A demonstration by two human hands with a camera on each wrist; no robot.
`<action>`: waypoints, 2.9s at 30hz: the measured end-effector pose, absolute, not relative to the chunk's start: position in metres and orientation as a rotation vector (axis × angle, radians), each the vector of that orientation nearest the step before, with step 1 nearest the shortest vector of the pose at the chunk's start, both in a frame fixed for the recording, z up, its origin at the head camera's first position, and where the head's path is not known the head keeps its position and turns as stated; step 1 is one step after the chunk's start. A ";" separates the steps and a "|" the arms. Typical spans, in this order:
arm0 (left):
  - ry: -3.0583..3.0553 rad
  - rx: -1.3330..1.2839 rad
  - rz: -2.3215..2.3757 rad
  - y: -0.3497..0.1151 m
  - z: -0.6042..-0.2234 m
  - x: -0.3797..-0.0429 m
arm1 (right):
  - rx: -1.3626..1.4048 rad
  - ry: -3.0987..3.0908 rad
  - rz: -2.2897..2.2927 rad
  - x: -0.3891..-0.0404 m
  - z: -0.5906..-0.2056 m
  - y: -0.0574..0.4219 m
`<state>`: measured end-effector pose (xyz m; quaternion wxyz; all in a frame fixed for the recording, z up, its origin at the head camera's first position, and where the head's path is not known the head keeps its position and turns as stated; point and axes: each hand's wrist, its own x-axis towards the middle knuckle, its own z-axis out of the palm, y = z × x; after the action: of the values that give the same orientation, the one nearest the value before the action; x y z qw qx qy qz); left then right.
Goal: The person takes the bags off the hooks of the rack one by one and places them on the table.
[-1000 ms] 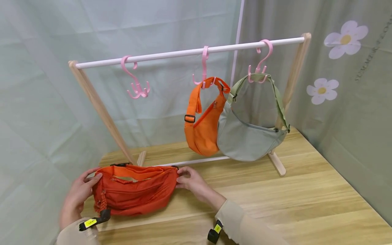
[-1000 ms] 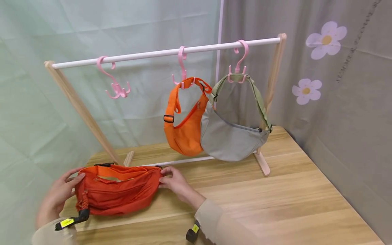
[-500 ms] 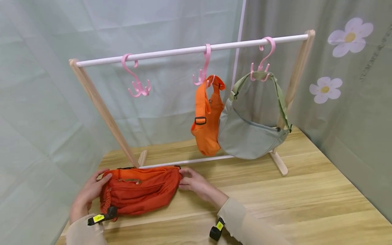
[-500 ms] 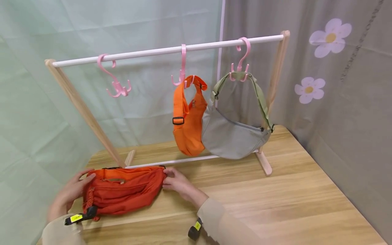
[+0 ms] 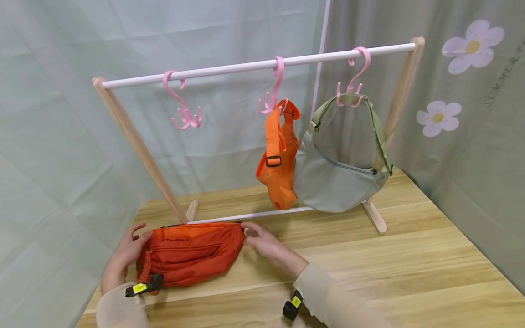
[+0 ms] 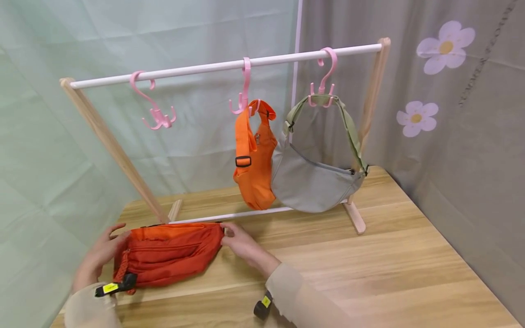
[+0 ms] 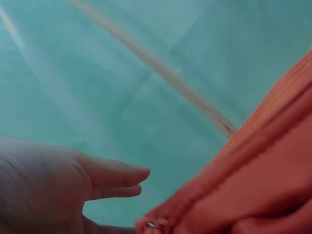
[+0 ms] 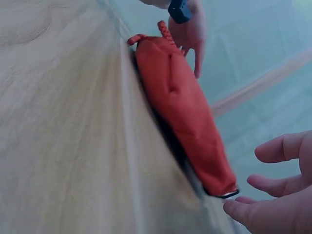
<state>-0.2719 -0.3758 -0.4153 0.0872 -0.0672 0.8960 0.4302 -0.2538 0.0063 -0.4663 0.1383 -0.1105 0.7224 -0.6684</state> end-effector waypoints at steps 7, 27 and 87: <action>2.866 -0.147 1.341 -0.364 -0.393 -0.262 | -0.686 2.283 -1.790 -0.248 -0.441 0.011; 2.919 0.369 2.177 -0.284 -0.320 -0.226 | -1.262 2.407 -2.062 -0.217 -0.346 0.065; 2.740 1.122 1.817 -0.116 -0.268 -0.258 | -1.182 3.219 -1.587 -0.257 -0.210 0.169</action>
<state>-0.2577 -0.1163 -0.2676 -0.1655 0.3185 0.7779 0.5158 -0.2572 0.1692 -0.2104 -0.3130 -0.2971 0.8091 -0.3988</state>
